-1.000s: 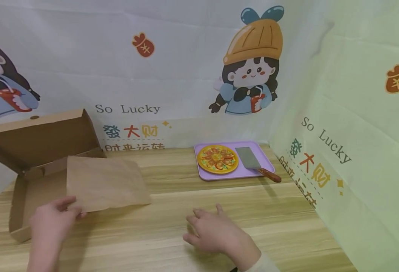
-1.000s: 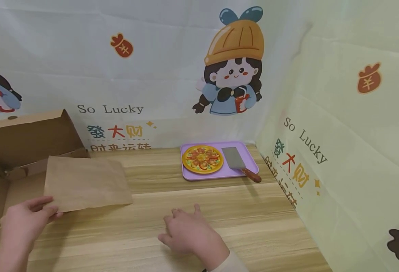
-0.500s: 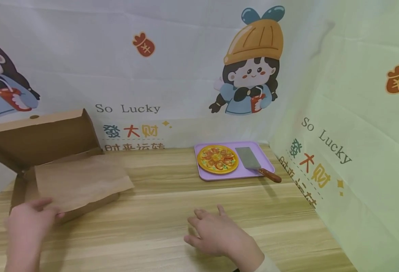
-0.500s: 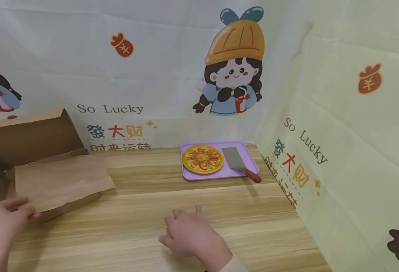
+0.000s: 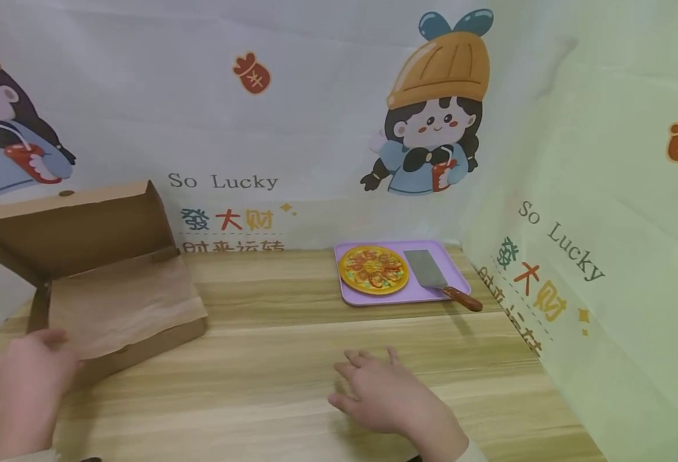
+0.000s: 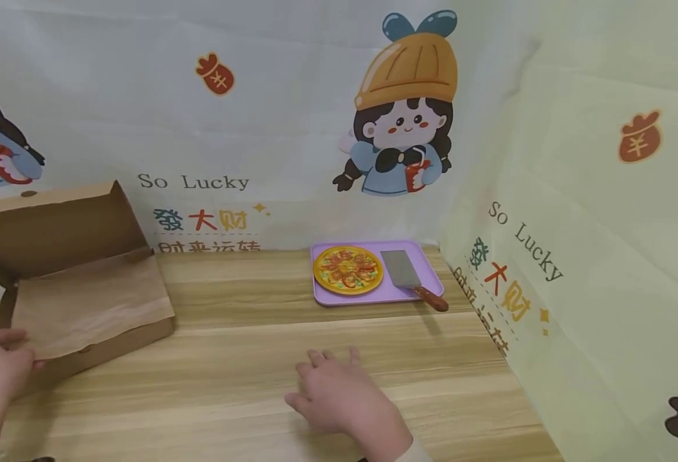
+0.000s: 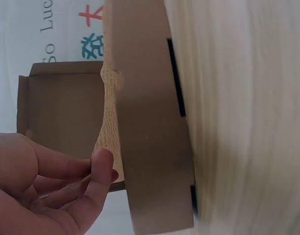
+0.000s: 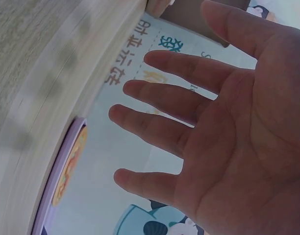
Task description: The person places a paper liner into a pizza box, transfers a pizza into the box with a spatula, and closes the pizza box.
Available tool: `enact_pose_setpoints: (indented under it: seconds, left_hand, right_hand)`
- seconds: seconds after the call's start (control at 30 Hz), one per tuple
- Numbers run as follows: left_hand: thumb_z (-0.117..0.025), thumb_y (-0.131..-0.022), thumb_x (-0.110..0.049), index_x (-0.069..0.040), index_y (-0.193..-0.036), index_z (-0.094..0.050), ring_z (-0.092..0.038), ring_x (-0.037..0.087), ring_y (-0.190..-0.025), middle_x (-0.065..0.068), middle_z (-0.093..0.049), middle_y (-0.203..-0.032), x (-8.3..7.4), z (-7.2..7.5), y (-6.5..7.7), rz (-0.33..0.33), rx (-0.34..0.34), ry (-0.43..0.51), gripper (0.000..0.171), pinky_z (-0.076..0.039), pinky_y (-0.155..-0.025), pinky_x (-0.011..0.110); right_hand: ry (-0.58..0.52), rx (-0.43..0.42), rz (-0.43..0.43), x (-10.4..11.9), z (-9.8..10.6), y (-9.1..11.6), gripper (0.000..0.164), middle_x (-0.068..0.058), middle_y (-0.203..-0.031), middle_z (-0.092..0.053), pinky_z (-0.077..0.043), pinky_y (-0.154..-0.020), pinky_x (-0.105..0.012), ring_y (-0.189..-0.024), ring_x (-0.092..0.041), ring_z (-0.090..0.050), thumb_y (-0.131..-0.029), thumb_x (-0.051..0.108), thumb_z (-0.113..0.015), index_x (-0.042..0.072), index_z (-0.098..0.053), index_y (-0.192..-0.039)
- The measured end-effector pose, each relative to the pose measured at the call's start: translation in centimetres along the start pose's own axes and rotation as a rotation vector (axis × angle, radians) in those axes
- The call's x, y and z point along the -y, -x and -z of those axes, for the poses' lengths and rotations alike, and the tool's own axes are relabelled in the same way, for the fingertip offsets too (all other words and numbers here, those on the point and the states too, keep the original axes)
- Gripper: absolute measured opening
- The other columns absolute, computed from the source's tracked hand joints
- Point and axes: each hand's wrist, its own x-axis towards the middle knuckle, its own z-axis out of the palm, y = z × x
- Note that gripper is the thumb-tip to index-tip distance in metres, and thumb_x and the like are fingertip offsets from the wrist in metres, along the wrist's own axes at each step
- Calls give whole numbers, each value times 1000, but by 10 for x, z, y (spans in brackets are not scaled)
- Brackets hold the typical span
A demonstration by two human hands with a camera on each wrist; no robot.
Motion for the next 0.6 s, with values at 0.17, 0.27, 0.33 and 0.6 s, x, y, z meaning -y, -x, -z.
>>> enact_pose_setpoints:
  seconds: [0.17,0.27,0.33,0.6]
  left_hand:
    - [-49,-92,-6,15,-139,-55,-49,66,-128,43,-50,-144,8,2,-1,9,4,-6,52,-49,-89,67]
    - [-46,-95,-7,16,-141,-53,-55,62,-119,45,-47,-145,10,1,-2,33,22,-5,52,-53,-74,58]
    - [-45,-96,-7,16,-141,-53,-58,60,-112,45,-47,-145,12,2,-2,38,26,-28,52,-53,-62,47]
    - [-43,-100,-10,16,-137,-56,-56,67,-116,44,-54,-137,14,1,0,-28,-30,-86,47,-54,-78,66]
  right_hand:
    - [-26,-2,-8,-1,-1,2,59,-13,-164,-51,-24,-125,-78,-154,-36,-47,-105,52,-60,13,-61,-149]
    - [-33,2,-11,-3,-1,2,60,-13,-164,-51,-24,-125,-78,-153,-36,-47,-105,53,-60,13,-61,-149]
    - [-38,7,-18,-4,-2,2,60,-13,-165,-50,-23,-125,-77,-154,-36,-47,-105,53,-60,13,-61,-150]
    - [-77,-11,-62,-11,-5,2,64,-16,-166,-48,-20,-126,-78,-156,-37,-43,-105,52,-61,9,-57,-153]
